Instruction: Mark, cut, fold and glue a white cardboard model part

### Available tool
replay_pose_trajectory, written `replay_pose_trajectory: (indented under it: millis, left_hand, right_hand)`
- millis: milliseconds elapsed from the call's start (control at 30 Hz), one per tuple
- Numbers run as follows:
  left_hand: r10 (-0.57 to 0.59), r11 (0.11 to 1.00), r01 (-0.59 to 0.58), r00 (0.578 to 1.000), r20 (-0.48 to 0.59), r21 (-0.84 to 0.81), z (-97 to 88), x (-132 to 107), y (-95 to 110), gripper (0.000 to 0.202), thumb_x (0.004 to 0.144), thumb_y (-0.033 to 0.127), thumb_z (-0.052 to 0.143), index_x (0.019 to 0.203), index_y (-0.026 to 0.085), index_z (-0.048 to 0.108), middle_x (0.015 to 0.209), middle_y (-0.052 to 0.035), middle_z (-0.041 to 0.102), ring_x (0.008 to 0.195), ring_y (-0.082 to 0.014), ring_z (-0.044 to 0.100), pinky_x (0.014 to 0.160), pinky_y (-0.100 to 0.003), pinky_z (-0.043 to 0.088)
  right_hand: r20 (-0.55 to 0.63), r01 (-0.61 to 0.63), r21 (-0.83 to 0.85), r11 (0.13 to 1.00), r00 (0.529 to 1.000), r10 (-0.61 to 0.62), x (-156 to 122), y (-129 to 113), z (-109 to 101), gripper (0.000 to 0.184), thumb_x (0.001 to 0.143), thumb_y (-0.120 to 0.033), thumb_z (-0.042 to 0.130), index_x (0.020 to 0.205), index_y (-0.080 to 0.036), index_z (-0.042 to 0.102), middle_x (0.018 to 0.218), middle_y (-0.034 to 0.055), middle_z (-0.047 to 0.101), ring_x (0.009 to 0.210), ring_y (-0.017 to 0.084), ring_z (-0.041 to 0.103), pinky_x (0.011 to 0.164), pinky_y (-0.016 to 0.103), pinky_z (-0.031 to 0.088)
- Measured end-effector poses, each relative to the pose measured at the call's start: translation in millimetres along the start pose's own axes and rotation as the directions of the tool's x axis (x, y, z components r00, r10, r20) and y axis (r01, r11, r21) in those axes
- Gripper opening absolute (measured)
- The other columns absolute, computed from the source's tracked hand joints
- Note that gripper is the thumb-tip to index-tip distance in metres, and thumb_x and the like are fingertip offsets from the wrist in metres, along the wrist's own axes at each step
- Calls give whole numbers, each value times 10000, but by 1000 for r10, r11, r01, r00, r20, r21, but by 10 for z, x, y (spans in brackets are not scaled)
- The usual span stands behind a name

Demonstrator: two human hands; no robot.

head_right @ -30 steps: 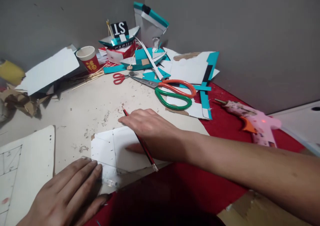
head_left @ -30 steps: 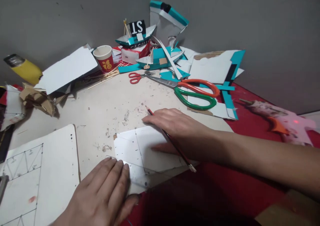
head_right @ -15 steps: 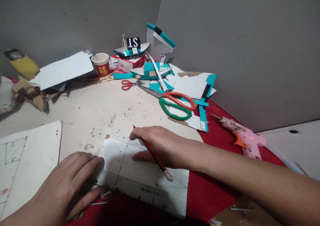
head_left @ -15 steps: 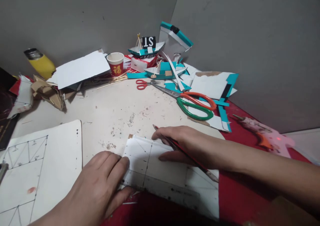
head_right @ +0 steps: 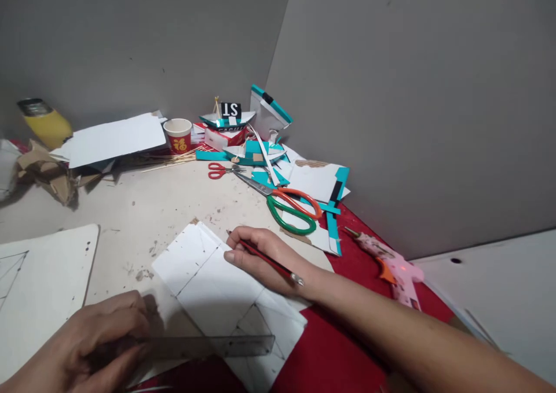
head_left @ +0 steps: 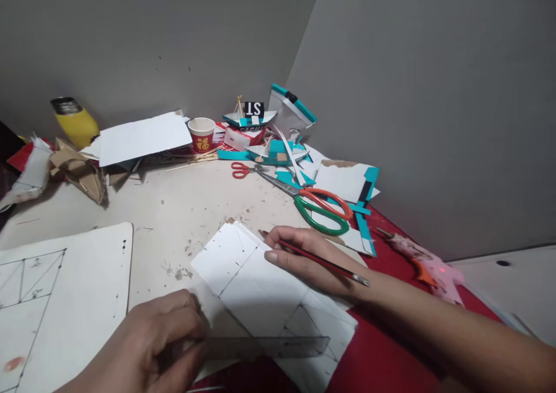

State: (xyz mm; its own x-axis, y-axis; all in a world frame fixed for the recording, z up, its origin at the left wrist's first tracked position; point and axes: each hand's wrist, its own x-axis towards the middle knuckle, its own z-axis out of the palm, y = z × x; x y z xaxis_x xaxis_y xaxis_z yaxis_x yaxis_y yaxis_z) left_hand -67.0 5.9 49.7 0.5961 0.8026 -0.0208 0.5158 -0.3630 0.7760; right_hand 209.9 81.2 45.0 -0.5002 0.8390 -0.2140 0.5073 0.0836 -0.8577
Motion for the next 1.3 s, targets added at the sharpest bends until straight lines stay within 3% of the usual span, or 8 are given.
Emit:
replay_pose_trajectory:
  millis: [200,367,500,633,767,967,1167,1300]
  left_hand:
    - [-38,996,34,998,41,80,-42,-18,-55,207,874,225,459,668,215,465,649,20,535,562,-123,513,505,-243,425]
    - [125,922,-54,979,-163,384,-23,-23,-94,133,891,254,490,945,230,608,902,-54,668,815,-220,633,690,-370,531]
    - [240,819,-86,949,-203,567,7,-62,-97,358,879,299,547,1232,239,553,1217,-103,660,1051,-281,639,828,-435,560]
    - [259,754,-111,956,-137,648,104,-12,-57,539,846,391,589,1344,205,502,1340,-115,613,1165,-307,612,895,-421,570]
    - [116,785,-47,991,-73,618,277,181,-85,713,742,473,681,1361,164,508,1421,-157,523,1258,-374,532,942,-502,545]
    - [29,837,4,998,-52,547,389,342,-223,903,654,489,725,1440,168,417,1536,-147,357,1391,-380,349,1063,-535,430]
    - [26,851,-22,1000,0,525,287,405,-161,862,634,522,723,1387,186,472,1511,-138,418,1364,-397,384,1051,-598,387]
    - [-2,860,-2,1000,8,510,212,471,-87,828,577,525,769,1301,197,533,1479,-131,466,1331,-386,419,1052,-591,359]
  right_hand:
    - [-31,-11,-31,999,999,10,0,18,140,224,897,-368,547,766,-195,492,639,-55,406,586,108,354,531,233,322]
    - [-217,170,-267,949,949,-231,3,103,118,208,917,-317,523,1003,-157,623,682,8,595,591,132,512,575,281,406]
    - [-306,284,34,958,916,-261,167,22,-71,353,957,-418,482,1128,-153,641,694,28,658,560,120,573,510,248,446]
    - [-158,255,355,899,965,-211,531,-62,-144,433,887,-549,562,888,-141,706,614,12,636,452,73,523,400,192,398]
    - [26,143,504,852,983,-181,849,10,-7,373,807,-496,691,707,-140,641,514,-26,589,367,48,465,329,155,355]
    - [60,149,505,851,977,-206,923,94,153,376,800,-495,698,704,-157,565,548,-30,619,378,43,479,341,148,363]
    - [-134,325,313,892,945,-298,880,134,184,336,899,-443,598,714,-168,547,551,-29,593,434,59,475,412,180,370]
    - [-130,385,148,911,920,-368,877,137,177,331,928,-398,561,690,-169,554,552,-26,580,492,78,503,490,210,397]
